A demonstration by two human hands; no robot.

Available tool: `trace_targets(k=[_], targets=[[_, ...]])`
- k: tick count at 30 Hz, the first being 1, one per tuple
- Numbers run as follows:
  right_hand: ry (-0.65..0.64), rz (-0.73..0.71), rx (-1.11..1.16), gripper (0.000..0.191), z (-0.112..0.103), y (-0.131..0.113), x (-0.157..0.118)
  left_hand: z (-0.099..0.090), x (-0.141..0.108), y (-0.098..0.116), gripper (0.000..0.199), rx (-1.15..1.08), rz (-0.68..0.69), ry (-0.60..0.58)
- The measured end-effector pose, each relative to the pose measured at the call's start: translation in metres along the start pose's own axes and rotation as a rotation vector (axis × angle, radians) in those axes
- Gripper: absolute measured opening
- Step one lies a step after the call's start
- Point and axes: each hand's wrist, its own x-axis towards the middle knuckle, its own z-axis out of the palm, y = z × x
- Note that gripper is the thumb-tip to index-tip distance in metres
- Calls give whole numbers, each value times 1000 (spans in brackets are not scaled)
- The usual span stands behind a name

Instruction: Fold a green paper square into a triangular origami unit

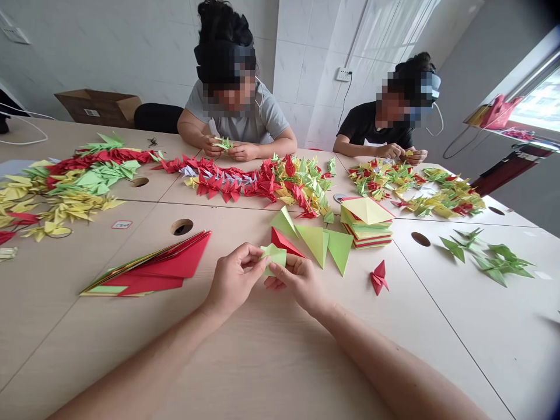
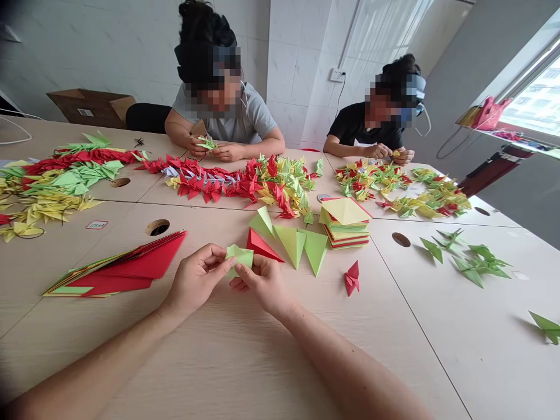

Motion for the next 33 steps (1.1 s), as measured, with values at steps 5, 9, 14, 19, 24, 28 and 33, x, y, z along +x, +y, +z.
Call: trace_targets(k=[5, 9, 14, 19, 24, 28, 33], targets=[[-15, -7, 111, 37, 2, 1, -1, 3, 2, -1, 21, -167, -87, 45], [-72, -11, 187, 34, 5, 4, -4, 4, 3, -2, 27, -301, -146, 89], [-97, 15, 198, 32, 7, -1, -5, 4, 3, -5, 33, -325, -208, 106], [-40, 69, 199, 27, 11, -2, -6, 7, 1, -6, 41, -314, -242, 69], [264, -155, -140, 18, 5, 1, -7, 5, 3, -6, 38, -339, -174, 42], [442, -380, -419, 15, -8, -5, -2, 2, 4, -7, 36, -288, -199, -58], [198, -301, -358, 22, -20, -9, 4, 1, 3, -6, 33, -241, -191, -207]])
